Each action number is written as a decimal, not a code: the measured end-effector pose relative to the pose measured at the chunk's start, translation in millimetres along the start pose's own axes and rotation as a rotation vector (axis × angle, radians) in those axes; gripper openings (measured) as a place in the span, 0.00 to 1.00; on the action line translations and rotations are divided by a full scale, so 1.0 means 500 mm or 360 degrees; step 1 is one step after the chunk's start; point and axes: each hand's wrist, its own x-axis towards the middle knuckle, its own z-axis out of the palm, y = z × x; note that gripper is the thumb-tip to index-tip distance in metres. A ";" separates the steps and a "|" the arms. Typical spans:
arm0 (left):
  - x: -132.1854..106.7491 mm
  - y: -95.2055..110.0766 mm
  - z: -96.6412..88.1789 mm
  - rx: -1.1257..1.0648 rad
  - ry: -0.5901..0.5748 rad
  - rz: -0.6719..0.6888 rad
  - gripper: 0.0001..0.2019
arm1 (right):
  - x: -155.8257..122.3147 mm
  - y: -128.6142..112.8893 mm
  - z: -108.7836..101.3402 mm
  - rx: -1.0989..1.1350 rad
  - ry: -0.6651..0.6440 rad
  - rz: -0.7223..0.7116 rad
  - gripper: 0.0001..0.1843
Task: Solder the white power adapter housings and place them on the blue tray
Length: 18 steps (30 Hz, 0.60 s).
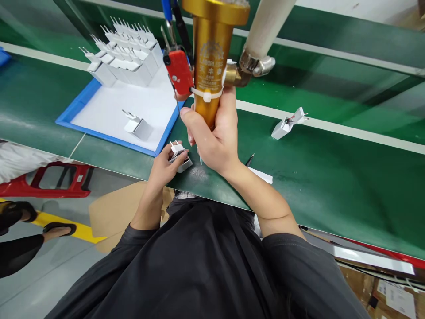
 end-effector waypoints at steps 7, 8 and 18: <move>0.008 0.001 0.011 0.0351 0.0222 0.0284 0.20 | 0.001 0.001 -0.006 -0.0002 -0.0063 0.0022 0.21; 0.005 0.003 0.005 0.0475 0.0227 0.0370 0.20 | 0.001 0.000 -0.007 -0.0007 -0.0063 0.0028 0.22; -0.031 0.019 -0.029 0.0811 0.0035 0.0503 0.21 | 0.001 0.021 -0.008 -0.0184 0.0034 0.0097 0.16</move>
